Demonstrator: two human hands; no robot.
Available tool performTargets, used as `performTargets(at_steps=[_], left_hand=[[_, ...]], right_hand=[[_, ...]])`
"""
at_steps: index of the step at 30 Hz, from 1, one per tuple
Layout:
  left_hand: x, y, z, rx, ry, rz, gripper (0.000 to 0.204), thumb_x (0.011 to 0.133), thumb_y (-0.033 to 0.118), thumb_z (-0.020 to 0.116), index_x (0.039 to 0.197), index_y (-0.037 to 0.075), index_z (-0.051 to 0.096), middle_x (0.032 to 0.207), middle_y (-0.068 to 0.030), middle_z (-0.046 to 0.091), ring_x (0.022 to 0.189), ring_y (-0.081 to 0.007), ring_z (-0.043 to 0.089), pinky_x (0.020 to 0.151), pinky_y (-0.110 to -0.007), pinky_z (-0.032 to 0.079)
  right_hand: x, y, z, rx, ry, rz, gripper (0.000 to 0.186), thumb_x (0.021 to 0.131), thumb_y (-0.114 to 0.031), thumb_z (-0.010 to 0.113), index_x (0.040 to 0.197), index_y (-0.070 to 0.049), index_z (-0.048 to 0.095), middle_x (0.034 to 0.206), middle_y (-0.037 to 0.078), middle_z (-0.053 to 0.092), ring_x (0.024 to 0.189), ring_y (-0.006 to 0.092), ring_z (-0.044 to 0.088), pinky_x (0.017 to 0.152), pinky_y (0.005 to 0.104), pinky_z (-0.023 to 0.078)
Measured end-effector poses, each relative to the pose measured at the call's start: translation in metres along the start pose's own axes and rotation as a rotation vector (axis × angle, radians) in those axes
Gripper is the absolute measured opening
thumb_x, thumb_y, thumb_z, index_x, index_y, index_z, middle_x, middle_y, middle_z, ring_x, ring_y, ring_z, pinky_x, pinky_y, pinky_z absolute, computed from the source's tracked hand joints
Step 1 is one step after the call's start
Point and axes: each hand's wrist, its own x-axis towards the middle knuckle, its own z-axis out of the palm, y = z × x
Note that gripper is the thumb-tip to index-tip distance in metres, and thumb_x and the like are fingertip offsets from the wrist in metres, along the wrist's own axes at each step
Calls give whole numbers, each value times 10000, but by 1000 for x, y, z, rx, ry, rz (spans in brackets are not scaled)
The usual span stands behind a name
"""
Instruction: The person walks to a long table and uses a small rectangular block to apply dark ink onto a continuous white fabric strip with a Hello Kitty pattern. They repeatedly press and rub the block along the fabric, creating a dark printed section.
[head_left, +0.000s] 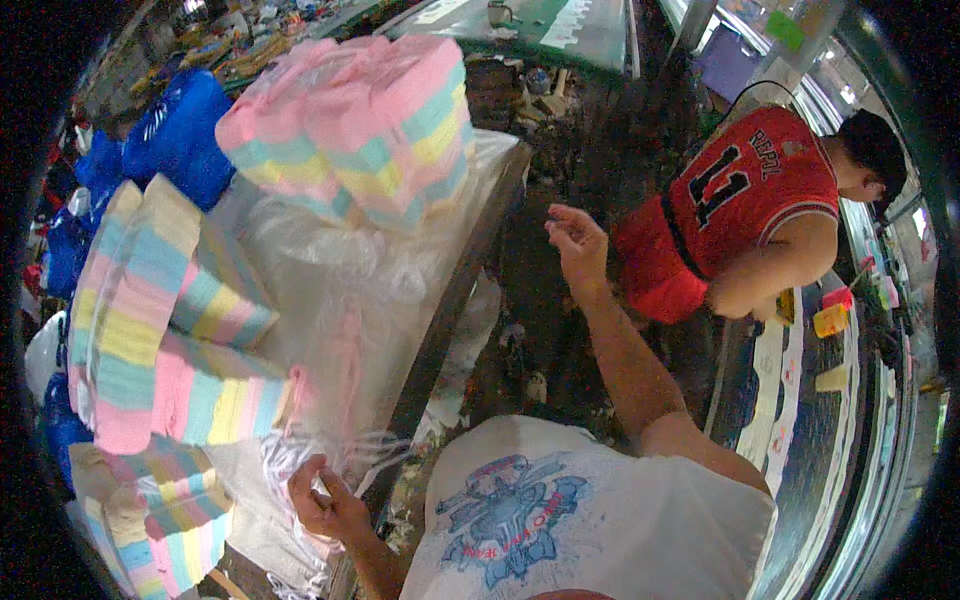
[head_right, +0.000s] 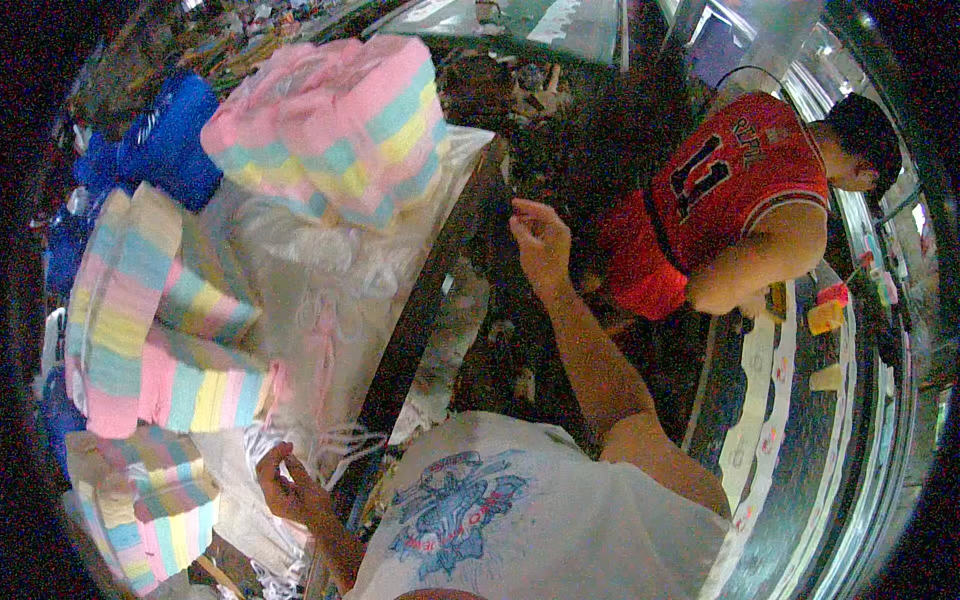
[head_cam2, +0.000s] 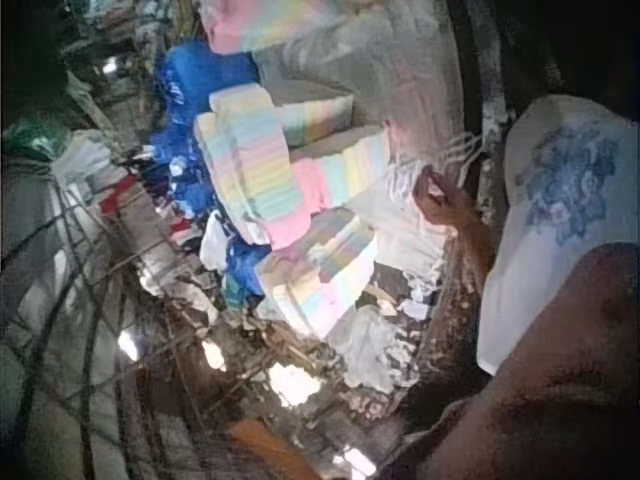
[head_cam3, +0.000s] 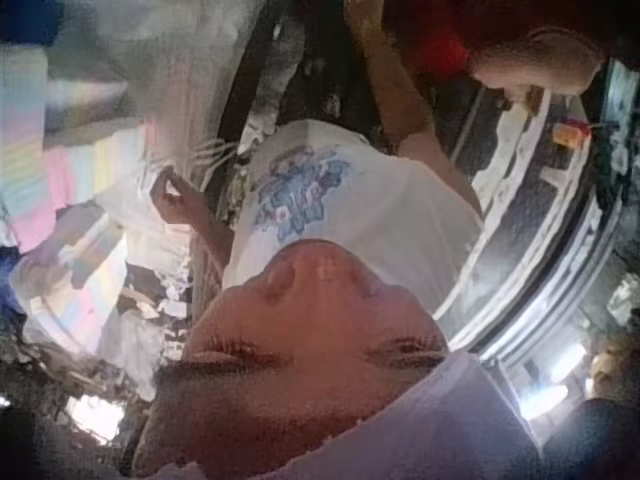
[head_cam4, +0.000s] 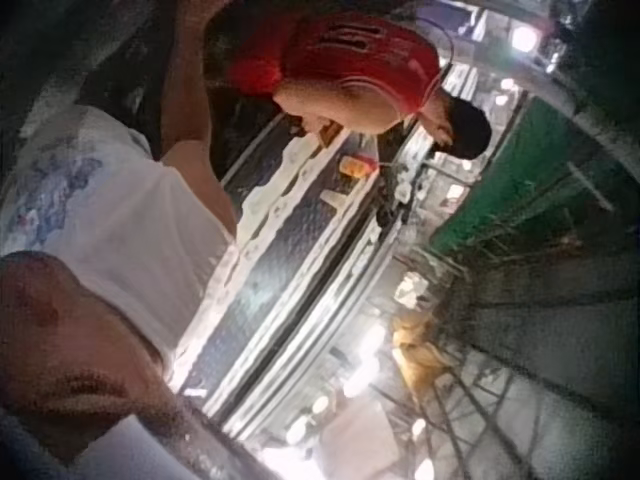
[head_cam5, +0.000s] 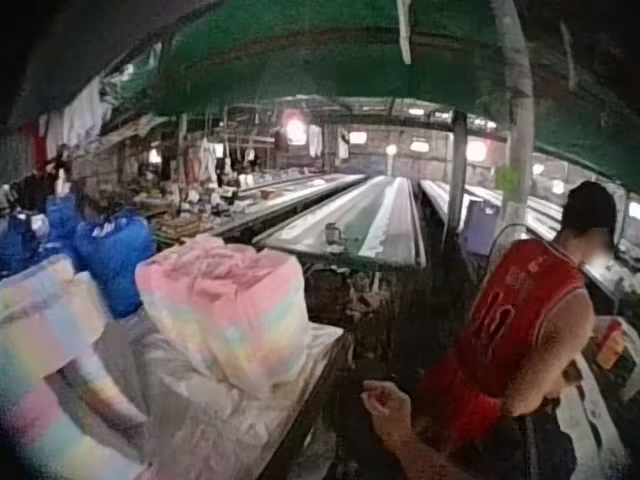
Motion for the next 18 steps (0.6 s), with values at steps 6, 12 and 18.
performTargets(at_steps=[6, 12, 18], left_hand=[[20, 99, 123, -127, -95, 49, 171, 980, -109, 746, 1096, 17, 754, 1062, -154, 822, 982, -349, 787, 875, -446, 636], [42, 112, 203, -35, -282, 174, 110, 996, -60, 767, 1063, 27, 752, 1065, -165, 824, 983, -387, 797, 997, -510, 638], [51, 119, 273, -304, -371, -160, 185, 1026, -74, 649, 1158, 4, 752, 1089, -176, 832, 986, -348, 802, 962, -441, 629]], right_hand=[[99, 40, -26, 433, 45, 269, 326, 1051, -42, 754, 1375, -29, 784, 1296, 72, 798, 1052, 178, 788, 875, 328, 635], [165, 83, -13, 545, 106, 421, 417, 1039, -83, 755, 1449, -13, 727, 1369, 104, 752, 1092, 203, 766, 894, 357, 627], [201, 141, -5, 318, 162, 514, 586, 1027, -95, 757, 1589, -18, 606, 1476, 137, 673, 1159, 212, 709, 922, 376, 618]])
